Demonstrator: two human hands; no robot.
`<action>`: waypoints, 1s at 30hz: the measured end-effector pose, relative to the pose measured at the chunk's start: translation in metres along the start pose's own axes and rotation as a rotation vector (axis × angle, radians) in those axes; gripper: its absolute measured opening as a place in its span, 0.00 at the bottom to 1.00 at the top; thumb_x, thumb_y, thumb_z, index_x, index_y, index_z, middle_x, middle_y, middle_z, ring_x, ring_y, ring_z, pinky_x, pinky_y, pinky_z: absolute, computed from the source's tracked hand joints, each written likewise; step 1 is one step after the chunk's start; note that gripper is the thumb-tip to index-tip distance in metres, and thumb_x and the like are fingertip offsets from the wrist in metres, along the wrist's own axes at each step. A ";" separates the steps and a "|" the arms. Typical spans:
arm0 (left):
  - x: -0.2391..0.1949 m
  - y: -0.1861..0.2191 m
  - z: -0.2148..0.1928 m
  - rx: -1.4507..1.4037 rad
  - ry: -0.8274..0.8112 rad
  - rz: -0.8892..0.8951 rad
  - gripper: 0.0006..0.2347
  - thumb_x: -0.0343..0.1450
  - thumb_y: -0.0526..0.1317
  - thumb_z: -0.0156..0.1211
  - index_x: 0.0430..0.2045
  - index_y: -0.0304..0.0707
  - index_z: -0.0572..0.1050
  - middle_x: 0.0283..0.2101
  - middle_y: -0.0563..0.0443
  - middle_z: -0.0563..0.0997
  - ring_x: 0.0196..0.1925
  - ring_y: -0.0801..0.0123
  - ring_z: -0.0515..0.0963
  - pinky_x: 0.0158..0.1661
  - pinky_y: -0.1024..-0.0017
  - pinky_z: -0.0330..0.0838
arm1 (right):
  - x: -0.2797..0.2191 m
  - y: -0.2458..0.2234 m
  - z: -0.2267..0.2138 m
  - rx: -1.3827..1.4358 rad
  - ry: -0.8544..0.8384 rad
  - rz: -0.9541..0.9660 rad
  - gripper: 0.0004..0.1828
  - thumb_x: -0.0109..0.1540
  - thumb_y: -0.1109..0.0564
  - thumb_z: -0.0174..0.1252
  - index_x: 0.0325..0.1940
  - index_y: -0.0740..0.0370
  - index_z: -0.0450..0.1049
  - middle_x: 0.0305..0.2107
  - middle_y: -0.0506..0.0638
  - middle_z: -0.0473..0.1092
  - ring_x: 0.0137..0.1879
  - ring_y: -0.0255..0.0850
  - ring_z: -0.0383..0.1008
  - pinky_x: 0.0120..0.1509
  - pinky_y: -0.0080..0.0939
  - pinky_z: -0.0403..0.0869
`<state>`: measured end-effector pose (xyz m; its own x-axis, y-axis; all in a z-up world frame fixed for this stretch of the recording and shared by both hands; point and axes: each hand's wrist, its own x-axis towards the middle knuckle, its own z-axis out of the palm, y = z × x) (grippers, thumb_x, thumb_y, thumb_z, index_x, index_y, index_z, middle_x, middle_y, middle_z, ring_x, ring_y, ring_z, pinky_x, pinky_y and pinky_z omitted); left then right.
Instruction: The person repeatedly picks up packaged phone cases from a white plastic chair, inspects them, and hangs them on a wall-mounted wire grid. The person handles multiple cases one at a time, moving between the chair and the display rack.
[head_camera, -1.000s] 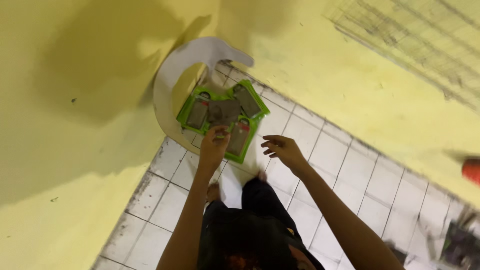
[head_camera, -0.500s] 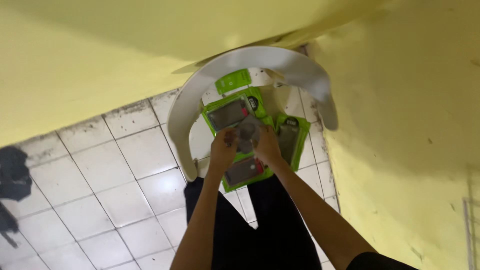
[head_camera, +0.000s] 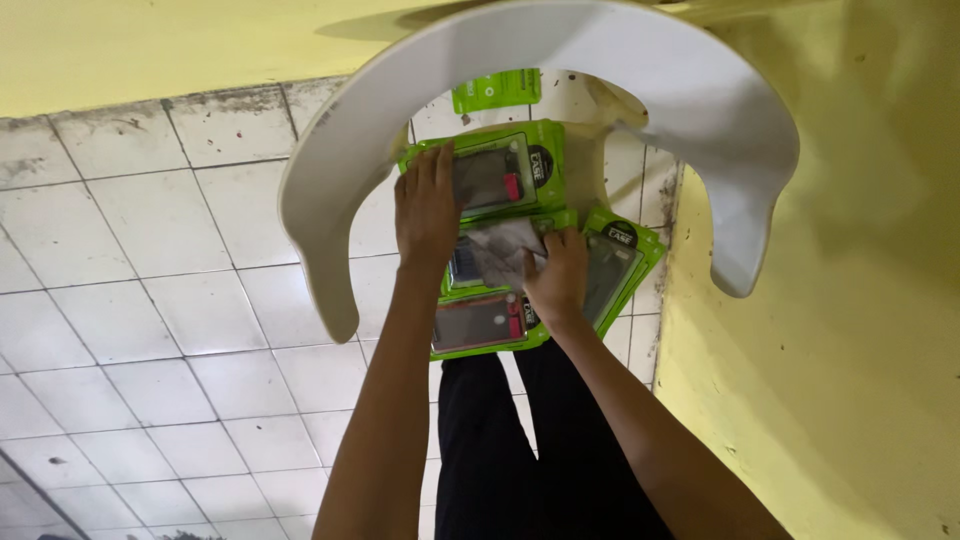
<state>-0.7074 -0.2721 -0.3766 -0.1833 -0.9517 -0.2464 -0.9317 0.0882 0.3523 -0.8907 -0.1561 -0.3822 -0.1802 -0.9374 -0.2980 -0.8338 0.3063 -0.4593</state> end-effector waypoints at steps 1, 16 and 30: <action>0.003 -0.001 -0.001 0.001 -0.013 -0.004 0.34 0.65 0.30 0.67 0.69 0.38 0.61 0.65 0.43 0.66 0.70 0.52 0.65 0.68 0.55 0.59 | -0.007 0.006 -0.001 0.095 -0.030 0.007 0.14 0.59 0.54 0.68 0.42 0.63 0.73 0.43 0.55 0.67 0.50 0.46 0.71 0.56 0.48 0.73; -0.077 0.029 -0.130 -0.659 -0.223 -0.143 0.10 0.70 0.34 0.62 0.40 0.31 0.69 0.42 0.37 0.73 0.45 0.50 0.77 0.47 0.59 0.72 | -0.112 0.005 -0.158 1.658 -0.199 0.560 0.26 0.62 0.63 0.59 0.65 0.64 0.66 0.55 0.53 0.72 0.62 0.45 0.72 0.65 0.49 0.71; -0.330 0.080 -0.287 -2.230 -0.409 -0.116 0.30 0.73 0.32 0.47 0.73 0.49 0.48 0.73 0.45 0.62 0.72 0.58 0.65 0.68 0.62 0.63 | -0.234 -0.284 -0.297 0.315 0.374 -0.557 0.42 0.57 0.62 0.54 0.77 0.61 0.53 0.76 0.63 0.45 0.83 0.62 0.38 0.83 0.62 0.42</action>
<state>-0.6313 -0.0354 -0.0082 -0.4764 -0.8098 -0.3424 0.7204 -0.5828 0.3760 -0.7664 -0.0731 0.0668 0.0133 -0.9444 0.3286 -0.6748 -0.2510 -0.6940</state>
